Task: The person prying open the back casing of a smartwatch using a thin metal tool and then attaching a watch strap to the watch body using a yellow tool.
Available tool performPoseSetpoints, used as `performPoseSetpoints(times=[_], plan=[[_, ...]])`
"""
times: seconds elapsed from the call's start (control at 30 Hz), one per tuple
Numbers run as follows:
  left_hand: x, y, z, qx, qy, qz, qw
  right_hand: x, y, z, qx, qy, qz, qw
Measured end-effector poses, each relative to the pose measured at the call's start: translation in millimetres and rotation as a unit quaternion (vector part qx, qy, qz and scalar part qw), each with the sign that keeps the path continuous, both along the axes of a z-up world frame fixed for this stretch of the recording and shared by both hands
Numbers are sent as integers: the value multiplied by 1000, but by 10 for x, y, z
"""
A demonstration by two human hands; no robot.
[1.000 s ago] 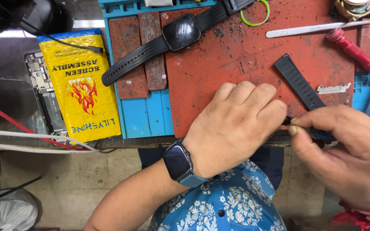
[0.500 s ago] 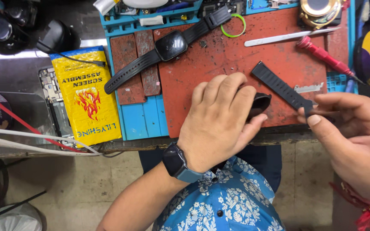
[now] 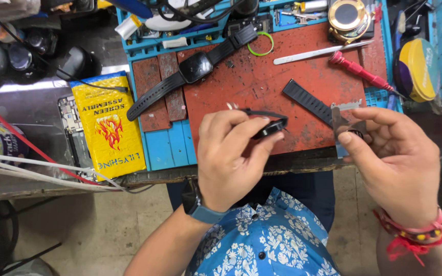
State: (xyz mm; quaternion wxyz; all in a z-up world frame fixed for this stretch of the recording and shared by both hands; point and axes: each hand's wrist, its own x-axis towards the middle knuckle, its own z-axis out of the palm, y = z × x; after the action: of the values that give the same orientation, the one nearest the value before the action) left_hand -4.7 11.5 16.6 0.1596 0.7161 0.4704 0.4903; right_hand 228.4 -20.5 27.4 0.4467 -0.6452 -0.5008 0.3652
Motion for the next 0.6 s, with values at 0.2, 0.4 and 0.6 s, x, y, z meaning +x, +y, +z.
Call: performPoseSetpoints(times=[0.2,0.4,0.6], plan=[[-67,-88,50,-121,-117,-20,985,-32,154,-65,68,-174,57,981],[-83,-69,-41,-261,-418,-141,858,-273,326,237,150,-332,48,930],[-243,-55,136,-302,-193,-134,924,-311,369,335,265,-512,62,815]])
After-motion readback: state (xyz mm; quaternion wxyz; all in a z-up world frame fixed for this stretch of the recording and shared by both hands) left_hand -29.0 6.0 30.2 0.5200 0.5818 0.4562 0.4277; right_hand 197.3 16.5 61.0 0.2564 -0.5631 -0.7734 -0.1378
